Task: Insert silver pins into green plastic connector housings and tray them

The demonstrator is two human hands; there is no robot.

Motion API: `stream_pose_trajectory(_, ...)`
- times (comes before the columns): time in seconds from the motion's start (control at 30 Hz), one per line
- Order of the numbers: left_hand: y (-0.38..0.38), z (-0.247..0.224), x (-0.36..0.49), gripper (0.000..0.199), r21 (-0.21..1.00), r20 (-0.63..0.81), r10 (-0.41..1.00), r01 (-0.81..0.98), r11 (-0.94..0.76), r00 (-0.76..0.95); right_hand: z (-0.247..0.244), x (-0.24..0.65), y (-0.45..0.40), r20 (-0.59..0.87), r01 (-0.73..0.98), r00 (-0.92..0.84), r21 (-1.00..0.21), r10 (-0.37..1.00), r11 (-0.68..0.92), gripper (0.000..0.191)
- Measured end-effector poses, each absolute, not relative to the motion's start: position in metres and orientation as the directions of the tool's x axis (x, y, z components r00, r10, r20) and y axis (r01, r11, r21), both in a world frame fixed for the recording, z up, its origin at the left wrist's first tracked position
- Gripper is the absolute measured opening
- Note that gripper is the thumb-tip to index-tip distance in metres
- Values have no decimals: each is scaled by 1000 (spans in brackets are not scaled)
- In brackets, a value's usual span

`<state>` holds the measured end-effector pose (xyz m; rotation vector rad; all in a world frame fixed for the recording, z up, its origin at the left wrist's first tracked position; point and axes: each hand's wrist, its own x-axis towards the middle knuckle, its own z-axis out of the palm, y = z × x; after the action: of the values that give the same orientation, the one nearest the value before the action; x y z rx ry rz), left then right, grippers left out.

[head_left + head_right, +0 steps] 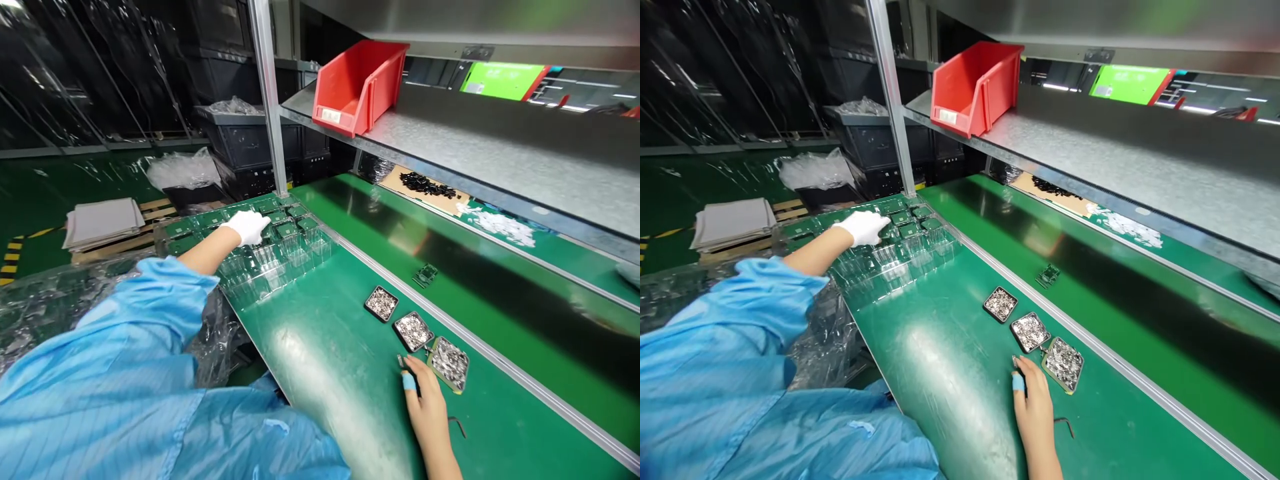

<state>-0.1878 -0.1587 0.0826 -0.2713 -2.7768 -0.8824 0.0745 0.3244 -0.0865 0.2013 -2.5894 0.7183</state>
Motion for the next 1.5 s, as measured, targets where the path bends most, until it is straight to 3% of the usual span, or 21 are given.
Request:
stream_pose_trajectory(0.1, -148, 88, -161, 57, 646, 247, 143, 273, 713, -958, -84, 71, 323, 453, -240, -892, -470, -1, 849, 29)
stream_pose_trajectory(0.17, -126, 75, -137, 53, 780, 170, 201, 256, 570, -965, -79, 70, 316, 444, -231, -896, -492, 14, 839, 29)
stream_pose_trajectory(0.2, -111, 63, -123, 52, 859, 101, 249, 210, 466, -963, -74, 71, 310, 436, -229, -900, -509, 19, 830, 29)
stream_pose_trajectory(0.27, -74, 32, -93, 60, 987, -149, 385, -115, 112, -911, -61, 75, 294, 408, -234, -913, -554, 15, 799, 31)
stream_pose_trajectory(0.3, -54, 15, -77, 62, 952, -271, 496, -306, 9, -825, -54, 78, 284, 388, -241, -922, -584, 6, 775, 34)
stream_pose_trajectory(0.37, -16, -17, -46, 59, 819, -410, 705, -574, 6, -578, -38, 85, 264, 357, -290, -933, -654, -52, 699, 50)
stream_pose_trajectory(0.47, 29, -51, -12, 56, 740, -442, 852, -651, 171, -279, -20, 94, 240, 345, -408, -912, -724, -221, 556, 79)
stream_pose_trajectory(0.57, 56, -56, -5, 59, 856, -454, 832, -415, 309, -318, -16, 98, 232, 379, -431, -902, -767, -207, 476, 71)
stream_pose_trajectory(0.67, 70, -37, -26, 49, 926, -330, 765, -30, 377, -553, -25, 96, 235, 347, -318, -936, -775, -51, 546, 59)
stream_pose_trajectory(0.73, 78, -20, -50, 37, 818, -148, 715, 321, 477, -683, -33, 92, 237, 293, -226, -956, -747, 5, 625, 59)
stream_pose_trajectory(0.8, 87, -7, -74, 31, 568, -12, 696, 568, 596, -718, -40, 89, 237, 244, -178, -970, -717, 3, 674, 59)
stream_pose_trajectory(0.87, 99, -2, -95, 28, 428, 1, 687, 622, 656, -726, -43, 87, 237, 223, -174, -975, -703, -18, 690, 59)
stream_pose_trajectory(1.07, 130, -8, -121, 23, 230, -111, 707, 675, 702, -698, -40, 90, 247, 296, -180, -954, -684, 43, 707, 49)
stream_pose_trajectory(1.2, 136, -6, -127, 21, 175, -178, 711, 689, 703, -680, -43, 90, 252, 311, -178, -948, -680, 60, 711, 45)
stream_pose_trajectory(1.5, 127, -9, -135, 24, 168, -153, 706, 686, 708, -691, -46, 87, 254, 331, -170, -940, -673, 88, 720, 39)
